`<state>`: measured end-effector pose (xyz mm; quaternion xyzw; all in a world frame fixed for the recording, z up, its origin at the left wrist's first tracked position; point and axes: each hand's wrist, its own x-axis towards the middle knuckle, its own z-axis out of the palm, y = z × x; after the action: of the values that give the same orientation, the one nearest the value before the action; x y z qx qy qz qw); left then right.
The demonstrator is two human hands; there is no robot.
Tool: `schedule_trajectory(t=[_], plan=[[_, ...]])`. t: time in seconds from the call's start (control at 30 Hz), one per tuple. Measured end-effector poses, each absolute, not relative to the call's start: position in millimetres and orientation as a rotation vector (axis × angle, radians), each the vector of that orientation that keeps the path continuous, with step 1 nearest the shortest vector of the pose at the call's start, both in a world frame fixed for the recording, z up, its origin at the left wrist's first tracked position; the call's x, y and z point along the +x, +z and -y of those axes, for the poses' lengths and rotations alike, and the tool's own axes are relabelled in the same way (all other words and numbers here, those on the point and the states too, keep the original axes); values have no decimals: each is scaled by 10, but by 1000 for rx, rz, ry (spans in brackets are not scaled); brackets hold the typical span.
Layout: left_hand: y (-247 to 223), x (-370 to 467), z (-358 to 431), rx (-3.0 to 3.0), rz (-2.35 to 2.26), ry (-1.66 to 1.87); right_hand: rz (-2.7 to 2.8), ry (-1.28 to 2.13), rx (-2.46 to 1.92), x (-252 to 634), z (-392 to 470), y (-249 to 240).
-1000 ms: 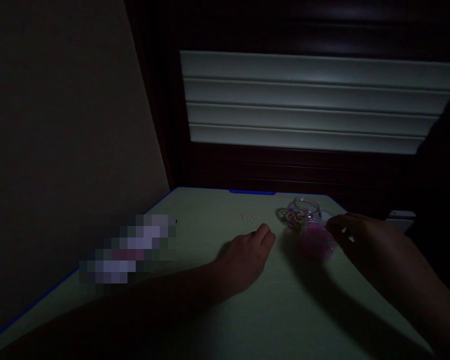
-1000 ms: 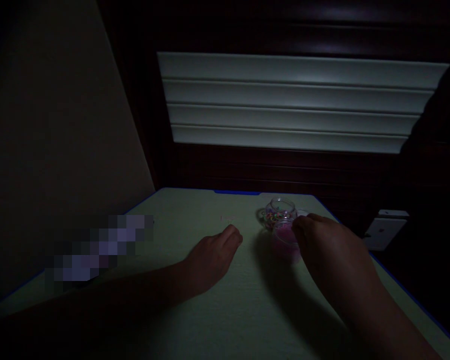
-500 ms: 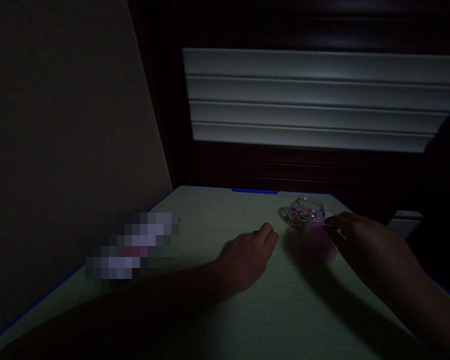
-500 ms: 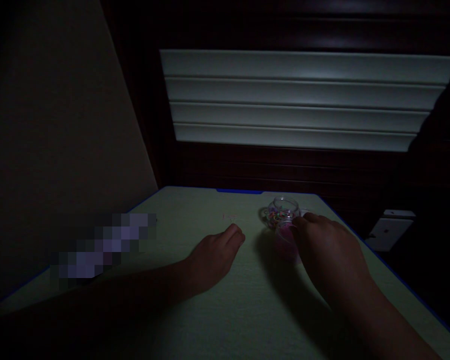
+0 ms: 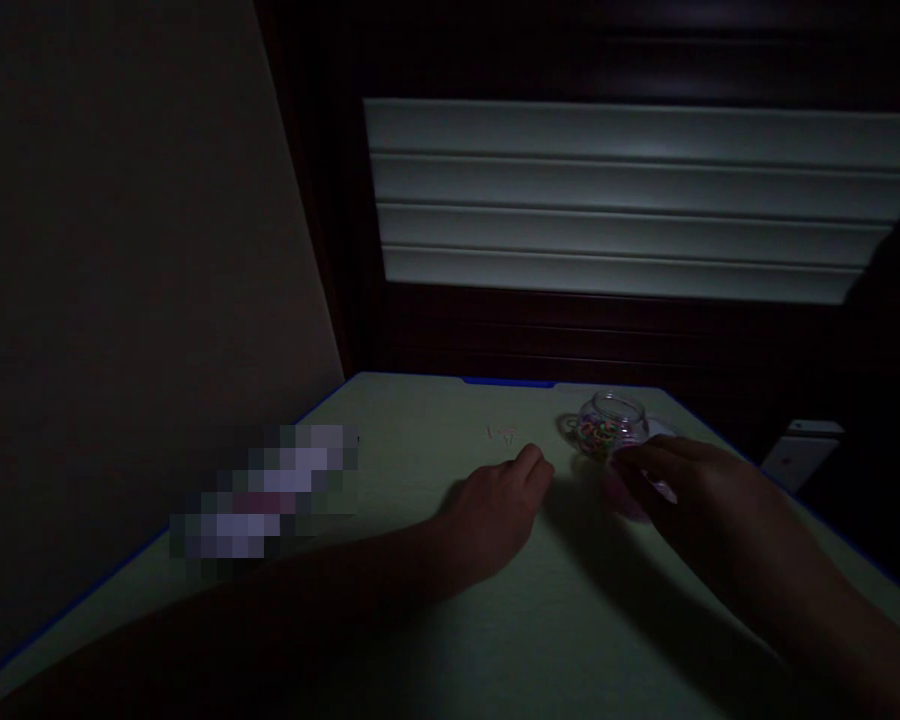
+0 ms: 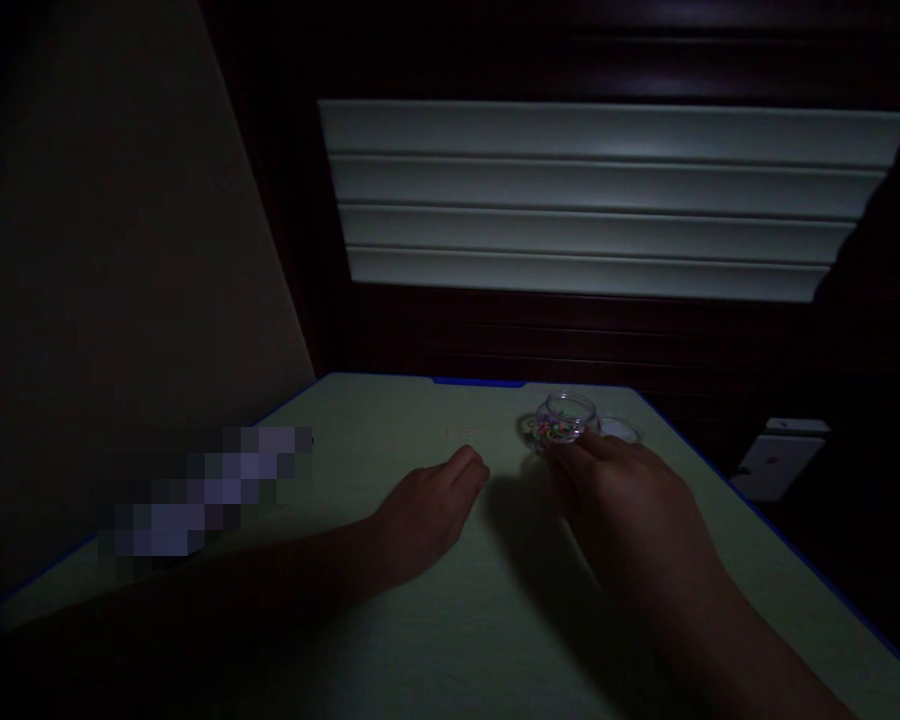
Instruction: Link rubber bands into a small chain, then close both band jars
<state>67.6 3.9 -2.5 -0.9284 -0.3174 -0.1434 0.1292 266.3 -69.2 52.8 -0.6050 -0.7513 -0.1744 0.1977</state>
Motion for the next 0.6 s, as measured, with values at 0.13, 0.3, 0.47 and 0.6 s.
schedule_trajectory(t=[0.13, 0.3, 0.47, 0.6], plan=[[-55, 674, -43, -2709, 924, -421, 2221, -350, -1607, 2538, 665, 424], [-23, 642, -141, -2674, 1000, -387, 2368, -207, -1612, 2430, 644, 346], [26, 422, -515, -2587, 1268, -380, 2333, -98, -1589, 2451, 664, 388], [-22, 267, -791, -2611, 1320, -439, 2288, -146, -1615, 2524, 622, 396]])
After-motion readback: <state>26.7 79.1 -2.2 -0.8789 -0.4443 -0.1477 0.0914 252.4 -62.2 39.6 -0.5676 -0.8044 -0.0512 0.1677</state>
